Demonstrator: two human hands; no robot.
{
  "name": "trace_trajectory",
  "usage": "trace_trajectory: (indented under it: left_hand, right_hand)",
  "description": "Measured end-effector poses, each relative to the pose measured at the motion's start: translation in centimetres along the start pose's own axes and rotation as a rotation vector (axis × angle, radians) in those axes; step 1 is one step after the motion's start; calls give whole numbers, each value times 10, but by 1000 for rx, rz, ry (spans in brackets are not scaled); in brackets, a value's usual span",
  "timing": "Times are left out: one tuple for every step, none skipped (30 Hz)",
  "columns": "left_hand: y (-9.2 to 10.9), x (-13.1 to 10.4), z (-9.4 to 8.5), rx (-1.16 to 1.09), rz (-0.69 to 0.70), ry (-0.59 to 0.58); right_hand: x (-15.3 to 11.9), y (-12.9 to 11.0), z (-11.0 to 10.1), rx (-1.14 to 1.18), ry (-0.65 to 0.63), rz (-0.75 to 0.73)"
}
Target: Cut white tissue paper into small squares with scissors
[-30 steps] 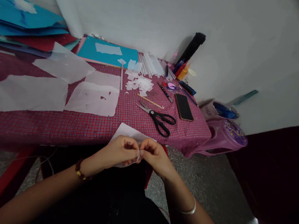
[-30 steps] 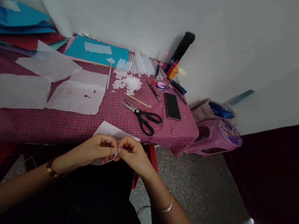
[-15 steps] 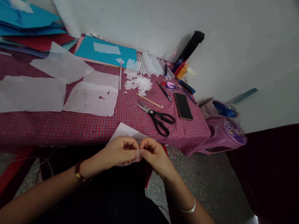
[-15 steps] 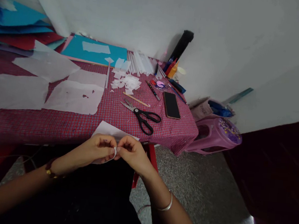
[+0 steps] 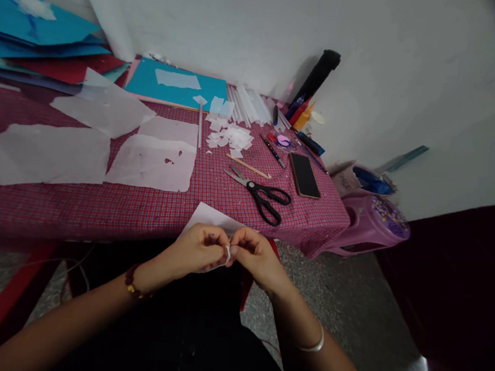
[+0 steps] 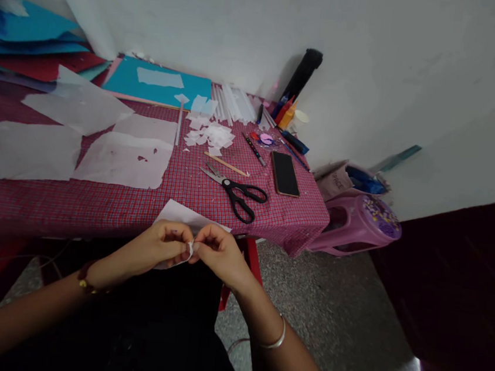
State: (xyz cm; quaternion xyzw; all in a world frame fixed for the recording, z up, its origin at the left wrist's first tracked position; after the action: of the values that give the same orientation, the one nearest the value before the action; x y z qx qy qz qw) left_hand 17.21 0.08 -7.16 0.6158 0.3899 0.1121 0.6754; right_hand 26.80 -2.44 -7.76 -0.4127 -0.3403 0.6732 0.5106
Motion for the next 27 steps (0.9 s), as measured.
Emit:
trace_trajectory:
  left_hand:
    - [1,0,1,15,5,-3]
    - [2,0,1,39,15,-2]
    - [3,0,0,68,31,7]
    - [4,0,0,98,56,24]
    - [5,1,-2,127,86,46]
    - [7,1,-4,153,119,72]
    - [9,0,-6,177,151,99]
    - [10,0,-7,200,176,125]
    - [11,-1,-9,223,194,147]
    - [12,-1,-10,248,204,163]
    - [13,-2,-11,271,210,174]
    - [14,-3,-12,286,216,181]
    - [15,-4,-12,297,223,184]
    - [16,-4,-12,302,231,183]
    - [18,-5,-11,302,237,177]
    - [19,-6,-11,296,241,165]
    - [20,-6,-10,286,241,149]
    - [21,-7,-9,277,238,134]
    - [21,-7,-8,270,235,120]
    - [22,-7,-8,271,235,113]
    - [22,-7,-8,280,239,117]
    - [23,-7,-8,298,246,126]
    - [24,-7,-9,322,254,142]
    - [24,-7,-9,349,261,157]
    - [24,-7,-9,376,266,171]
    - [24,-6,-10,401,269,186]
    - [24,-6,-10,423,271,199]
  right_hand:
    - [0,0,0,-7,2,-2]
    - [0,-1,-1,-15,5,-2]
    - [0,-1,-1,-22,9,0]
    - [0,-1,-2,-27,13,2]
    - [0,-1,-2,-32,14,4]
    - [0,-1,-2,-38,13,5]
    - [0,-1,-2,-42,12,8]
    - [0,0,-1,-46,8,11]
    - [0,0,-1,-49,6,11]
    - [0,0,-1,-53,4,9]
    - [0,0,-1,-56,5,7]
    - [0,-1,0,-61,6,3]
    - [-1,-2,0,-69,7,-4]
    - [-1,-3,0,-79,8,-12]
    - [-1,-4,1,-89,6,-20]
    - [-2,-5,1,-98,3,-28]
    - [-2,-7,2,-104,-2,-36]
    - [-3,-8,2,-109,-7,-41]
    - [-3,-8,3,-112,-11,-41]
    - [-3,-8,3,-116,-15,-38]
    - [-4,-8,3,-119,-15,-34]
    - [-4,-7,3,-124,-14,-30]
    - [-4,-7,3,-131,-13,-29]
    - [-4,-7,3,-139,-11,-31]
    - [-4,-8,4,-150,-9,-37]
    - [-4,-8,4,-161,-7,-43]
    - [-4,-9,5,-171,-5,-50]
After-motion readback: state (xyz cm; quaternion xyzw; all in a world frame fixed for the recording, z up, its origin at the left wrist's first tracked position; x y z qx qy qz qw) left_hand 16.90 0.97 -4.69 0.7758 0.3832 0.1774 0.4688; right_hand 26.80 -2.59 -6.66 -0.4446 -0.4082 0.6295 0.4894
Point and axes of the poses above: each hand's wrist, its own x-axis towards the middle knuckle, its own z-axis out of the palm, y = z × x, the point moved 8 cm from there along x, towards the middle knuckle, and after that the axes turned 14 degrees about x, right-handed, at the moved point
